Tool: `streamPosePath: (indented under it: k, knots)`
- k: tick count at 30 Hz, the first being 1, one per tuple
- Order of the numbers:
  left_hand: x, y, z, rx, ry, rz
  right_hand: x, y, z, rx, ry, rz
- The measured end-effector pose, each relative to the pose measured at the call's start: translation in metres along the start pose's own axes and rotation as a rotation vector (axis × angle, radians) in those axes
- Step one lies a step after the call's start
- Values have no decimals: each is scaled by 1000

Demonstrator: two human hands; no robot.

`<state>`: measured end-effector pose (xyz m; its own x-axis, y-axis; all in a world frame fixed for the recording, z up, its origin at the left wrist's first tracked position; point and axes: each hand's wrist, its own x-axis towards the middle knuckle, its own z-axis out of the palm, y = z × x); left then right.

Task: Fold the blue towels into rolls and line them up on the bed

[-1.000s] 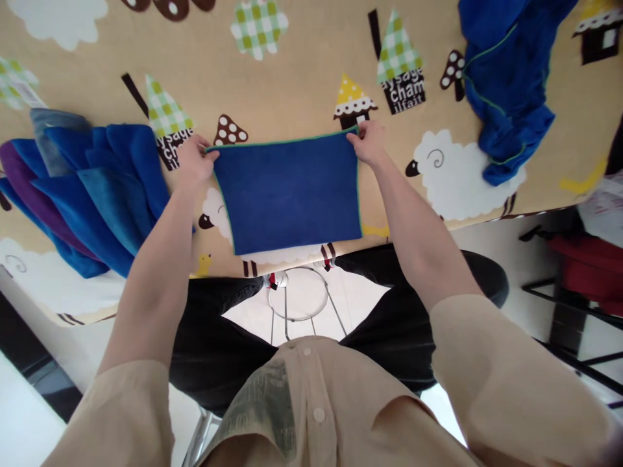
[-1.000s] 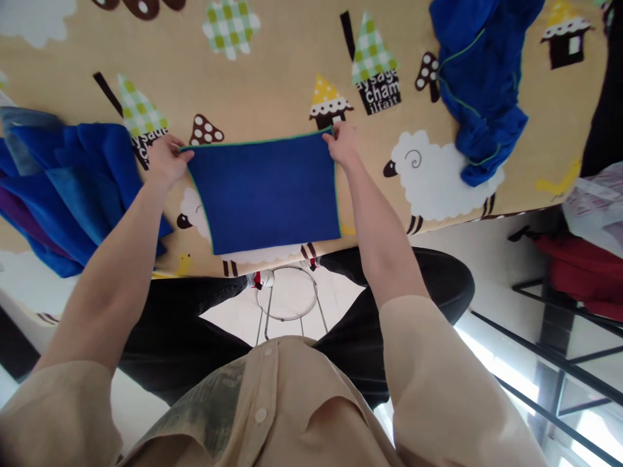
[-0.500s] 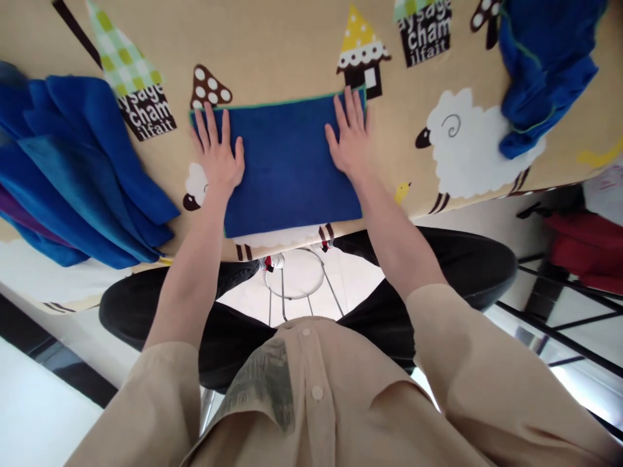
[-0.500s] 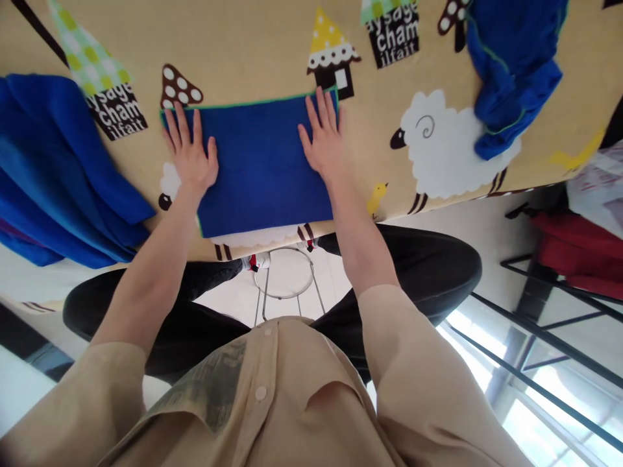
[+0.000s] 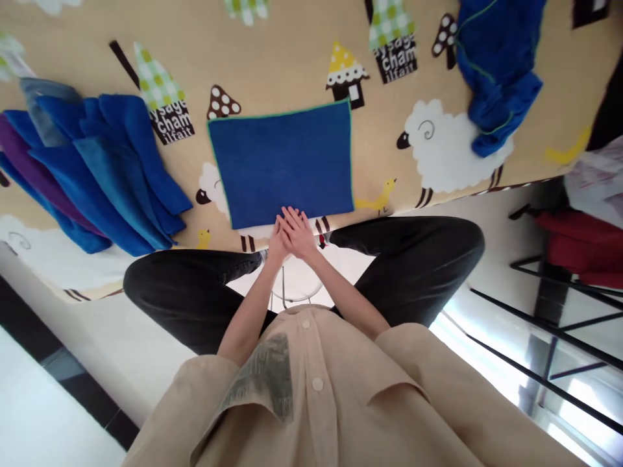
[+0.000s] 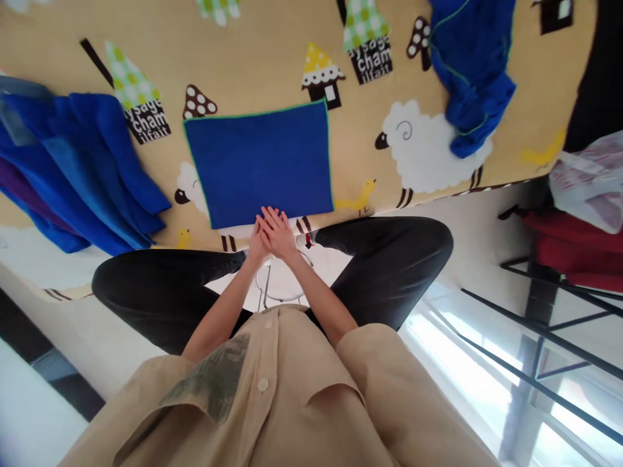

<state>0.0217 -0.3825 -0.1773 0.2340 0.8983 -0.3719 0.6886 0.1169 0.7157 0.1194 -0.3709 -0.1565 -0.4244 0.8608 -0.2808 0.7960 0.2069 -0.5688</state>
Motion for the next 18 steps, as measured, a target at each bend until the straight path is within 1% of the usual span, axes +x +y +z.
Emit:
streamPosePath:
  k: [1,2,3,4,5,7,8,10,12,13,15,18]
  knots:
    - [-10,-4,-2,42,-31,64,-8,4,1,3,23,44]
    - [-17,-9,-9,89,-44,125,-14,11,-1,10,58,95]
    - [-22,-14,-19,134,-22,162,-18,19,-7,20,94,142]
    - [-26,-20,-31,154,36,147,-21,29,-14,33,126,177]
    - [-28,-26,-45,156,114,95,-24,39,-23,46,158,202]
    - [-32,-40,-73,119,292,-84,-28,59,-40,73,239,266]
    - [-34,-47,-86,86,384,-199,-30,68,-48,92,303,333]
    - [-37,-61,-104,-5,549,-440,-32,83,-59,161,474,539]
    - [-39,-72,-112,-131,663,-629,-30,94,-65,262,635,731]
    - [-40,-76,-112,-202,694,-685,-29,98,-67,320,681,791]
    - [-40,-80,-107,-319,714,-726,-25,104,-70,427,696,845]
    - [-37,-78,-97,-407,720,-727,-19,107,-69,496,675,892]
